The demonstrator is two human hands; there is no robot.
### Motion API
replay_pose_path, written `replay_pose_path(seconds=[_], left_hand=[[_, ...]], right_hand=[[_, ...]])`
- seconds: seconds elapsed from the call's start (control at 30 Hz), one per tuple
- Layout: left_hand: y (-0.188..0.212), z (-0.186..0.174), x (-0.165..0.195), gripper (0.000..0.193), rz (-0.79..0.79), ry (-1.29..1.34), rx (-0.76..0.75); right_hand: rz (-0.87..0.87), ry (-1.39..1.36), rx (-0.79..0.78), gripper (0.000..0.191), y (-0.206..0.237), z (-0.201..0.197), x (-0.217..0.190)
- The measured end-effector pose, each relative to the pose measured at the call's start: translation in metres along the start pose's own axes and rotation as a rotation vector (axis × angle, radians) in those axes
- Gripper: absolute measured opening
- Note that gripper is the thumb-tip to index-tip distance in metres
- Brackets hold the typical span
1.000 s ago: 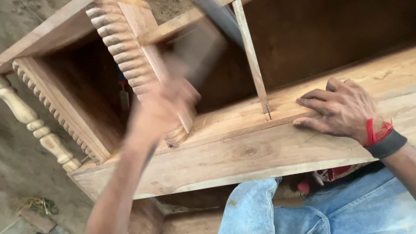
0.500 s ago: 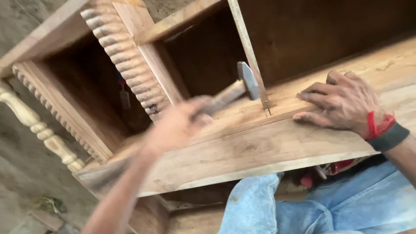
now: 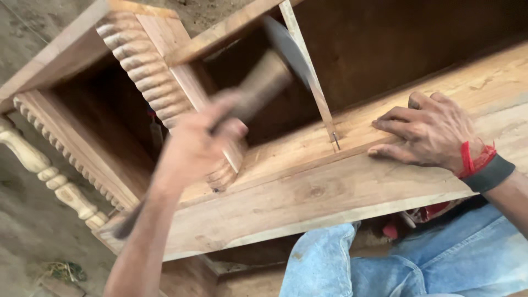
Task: The person sits on the ground and uses a hammer to drive nails into a wooden furniture frame, securing a flat panel to the structure. The person repeatedly positions nails and strikes them with the hammer along the edges of the frame.
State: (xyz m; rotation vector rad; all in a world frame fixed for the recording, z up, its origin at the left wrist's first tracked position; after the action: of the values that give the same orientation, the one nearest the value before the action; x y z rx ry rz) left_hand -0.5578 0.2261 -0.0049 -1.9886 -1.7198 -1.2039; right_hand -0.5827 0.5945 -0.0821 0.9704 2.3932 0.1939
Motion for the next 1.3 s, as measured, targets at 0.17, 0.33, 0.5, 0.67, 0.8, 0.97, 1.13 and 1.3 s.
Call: replay_pose_path(seconds=[0.17,0.33,0.5,0.67,0.8,0.97,1.13,1.3], left_hand=[[0.011,-0.021,-0.031,0.052,-0.587,0.383,0.502],[0.004,0.021,0.020,0.049,0.109,-0.180,-0.111],[-0.012,-0.048,-0.003,0.037,-0.601,0.109,0.210],[-0.010,0.004,0.011,0.048,-0.488,0.085,-0.215],[-0.005,0.005,0.009,0.049,-0.226,0.014,-0.238],[0.009,-0.038,-0.029,0.047,-0.845,0.258,0.432],[0.007,0.026,0.025,0.054,-0.002,-0.131,-0.236],[0.006,-0.024,-0.004,0.047,-0.736,0.022,-0.028]], right_hand=[[0.024,-0.038,-0.056,0.056,-0.001,0.000,0.001],[0.021,-0.044,-0.050,0.054,0.000,-0.002,0.000],[0.010,-0.009,-0.036,0.052,-0.001,-0.001,0.000],[0.024,-0.050,-0.031,0.054,-0.002,-0.001,0.001],[-0.004,-0.017,-0.013,0.052,-0.001,-0.002,0.000],[0.017,-0.037,-0.009,0.052,0.000,0.000,0.001],[-0.002,-0.032,0.030,0.053,0.000,0.000,0.000],[-0.008,-0.035,0.057,0.052,0.001,-0.002,0.003]])
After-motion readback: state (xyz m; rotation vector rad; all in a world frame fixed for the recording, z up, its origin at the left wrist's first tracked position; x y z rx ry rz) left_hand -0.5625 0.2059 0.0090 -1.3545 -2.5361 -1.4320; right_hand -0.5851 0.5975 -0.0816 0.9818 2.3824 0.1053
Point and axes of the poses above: each hand's wrist, its own y-axis away from the middle knuckle, its own z-axis out of the palm, x = y × z, the point moved 3 cm from there along -y, towards the middle knuckle, and after that the axes turned 7 degrees about -y, right-handed, at the moved point
